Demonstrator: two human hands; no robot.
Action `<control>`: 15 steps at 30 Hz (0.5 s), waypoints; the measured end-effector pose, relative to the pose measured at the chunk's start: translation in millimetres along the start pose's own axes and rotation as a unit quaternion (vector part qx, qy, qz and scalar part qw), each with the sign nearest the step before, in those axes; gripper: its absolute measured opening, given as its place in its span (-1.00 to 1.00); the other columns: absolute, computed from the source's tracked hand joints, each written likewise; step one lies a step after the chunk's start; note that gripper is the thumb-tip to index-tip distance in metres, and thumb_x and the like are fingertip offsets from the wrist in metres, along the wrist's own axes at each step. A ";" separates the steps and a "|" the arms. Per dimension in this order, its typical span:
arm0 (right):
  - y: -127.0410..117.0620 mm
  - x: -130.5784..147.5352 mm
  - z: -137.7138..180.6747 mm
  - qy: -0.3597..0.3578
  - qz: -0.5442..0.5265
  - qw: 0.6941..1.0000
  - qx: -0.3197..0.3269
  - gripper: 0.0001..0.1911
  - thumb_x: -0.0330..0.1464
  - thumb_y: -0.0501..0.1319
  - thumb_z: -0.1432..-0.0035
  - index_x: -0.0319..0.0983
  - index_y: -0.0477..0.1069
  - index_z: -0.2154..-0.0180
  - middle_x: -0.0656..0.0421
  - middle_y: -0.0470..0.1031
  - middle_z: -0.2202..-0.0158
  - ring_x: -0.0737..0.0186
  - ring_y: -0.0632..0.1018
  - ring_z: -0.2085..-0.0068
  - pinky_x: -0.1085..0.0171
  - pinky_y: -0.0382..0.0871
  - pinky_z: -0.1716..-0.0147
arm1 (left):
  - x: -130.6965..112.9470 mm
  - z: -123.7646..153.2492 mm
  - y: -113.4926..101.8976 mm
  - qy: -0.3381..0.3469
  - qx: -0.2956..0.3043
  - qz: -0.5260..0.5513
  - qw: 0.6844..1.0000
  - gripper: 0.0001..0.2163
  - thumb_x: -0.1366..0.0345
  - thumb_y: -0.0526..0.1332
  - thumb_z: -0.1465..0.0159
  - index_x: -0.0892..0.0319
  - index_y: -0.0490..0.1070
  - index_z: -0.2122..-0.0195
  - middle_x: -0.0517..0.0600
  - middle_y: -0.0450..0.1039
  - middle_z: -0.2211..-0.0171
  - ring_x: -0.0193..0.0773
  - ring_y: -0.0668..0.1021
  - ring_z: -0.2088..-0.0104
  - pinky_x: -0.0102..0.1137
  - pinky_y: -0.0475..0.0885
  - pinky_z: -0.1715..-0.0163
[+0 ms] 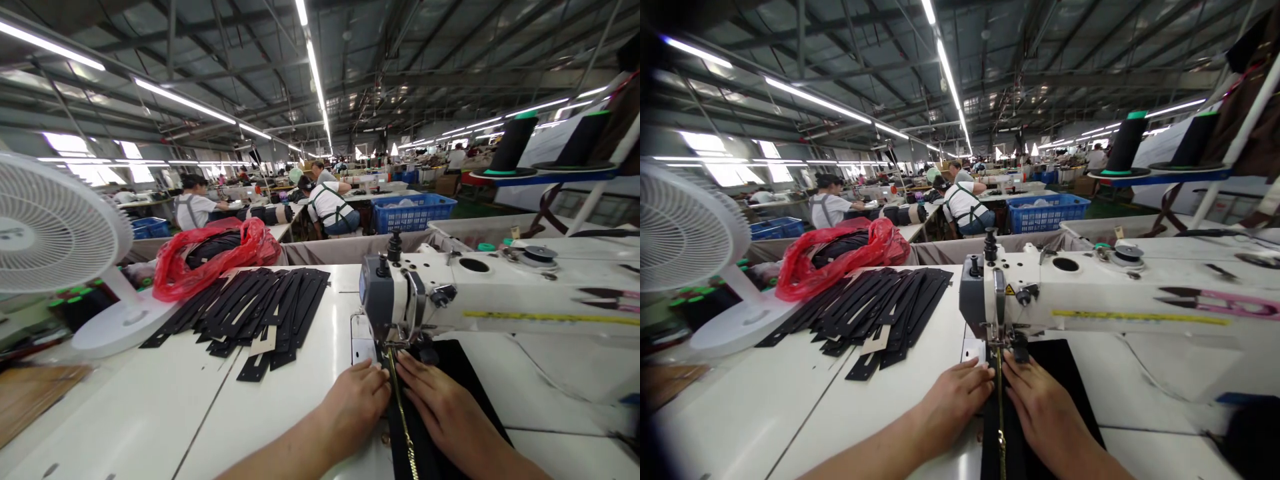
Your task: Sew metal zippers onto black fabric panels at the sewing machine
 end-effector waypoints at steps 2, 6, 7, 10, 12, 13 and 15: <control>2.1 -2.9 -1.8 0.003 -0.008 1.000 -0.005 -0.63 -0.49 0.02 -0.17 -0.31 0.39 0.01 0.02 0.42 -0.01 0.16 0.45 -0.01 0.17 0.39 0.00 | 2.9 -2.3 -0.8 -0.008 -0.003 0.006 1.000 -0.87 0.42 0.07 -0.29 0.30 0.34 0.17 0.08 0.46 0.21 -0.23 0.51 0.15 -0.27 0.32 -0.08; 7.7 -11.5 -8.5 0.007 -0.011 1.000 -0.008 -0.65 -0.48 0.02 -0.19 -0.30 0.39 0.01 0.03 0.47 0.04 0.16 0.48 0.02 0.14 0.39 0.00 | 8.9 -6.4 -1.1 -0.020 -0.002 0.022 1.000 -0.84 0.42 0.05 -0.30 0.29 0.33 0.14 0.08 0.45 0.24 -0.21 0.50 0.16 -0.26 0.35 -0.05; 7.9 -13.5 -10.5 0.008 -0.010 1.000 -0.007 -0.65 -0.48 0.01 -0.20 -0.31 0.39 0.02 0.03 0.47 0.05 0.15 0.49 0.03 0.13 0.40 0.02 | 9.8 -6.4 -1.3 -0.023 0.001 0.026 0.999 -0.84 0.42 0.05 -0.30 0.29 0.33 0.13 0.09 0.44 0.23 -0.20 0.50 0.15 -0.26 0.35 -0.04; 1.4 -13.8 -12.6 0.016 -0.020 1.000 0.008 -0.65 -0.48 -0.01 -0.21 -0.30 0.40 0.02 0.04 0.47 0.05 0.15 0.49 0.03 0.15 0.42 0.05 | 8.2 -1.4 -3.6 -0.027 0.005 0.025 0.999 -0.80 0.40 0.04 -0.31 0.27 0.31 0.07 0.12 0.43 0.13 -0.17 0.47 0.07 -0.25 0.34 -0.05; -8.9 -6.3 -7.0 0.024 -0.032 0.999 0.021 -0.65 -0.46 0.00 -0.21 -0.27 0.40 0.01 0.06 0.45 0.01 0.18 0.48 0.01 0.20 0.42 0.05 | 2.3 5.4 -5.8 -0.012 0.002 0.014 1.000 -0.77 0.37 0.04 -0.33 0.25 0.29 0.01 0.12 0.39 0.01 -0.16 0.43 -0.01 -0.25 0.31 -0.08; -14.9 0.1 -1.5 0.027 -0.033 0.999 0.026 -0.66 -0.43 0.03 -0.21 -0.25 0.39 0.00 0.07 0.43 -0.01 0.19 0.47 0.01 0.22 0.42 0.04 | -1.3 9.0 -6.7 -0.005 0.002 0.011 1.000 -0.76 0.35 0.04 -0.34 0.24 0.28 -0.01 0.10 0.37 -0.03 -0.16 0.41 -0.04 -0.25 0.30 -0.09; -26.2 16.6 13.1 0.020 -0.018 0.999 0.024 -0.63 -0.32 0.11 -0.18 -0.24 0.37 -0.02 0.08 0.42 -0.02 0.17 0.48 0.02 0.26 0.43 0.07 | -8.1 14.8 -8.7 -0.001 0.000 0.017 1.000 -0.76 0.34 0.03 -0.35 0.21 0.28 -0.02 0.06 0.37 -0.04 -0.20 0.40 -0.06 -0.26 0.28 -0.10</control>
Point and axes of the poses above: each hand's wrist, its own z-axis away from the middle knuckle, its own y-axis out of the palm, x = y × z, the point moved 3 cm from there along -z, towards the middle knuckle
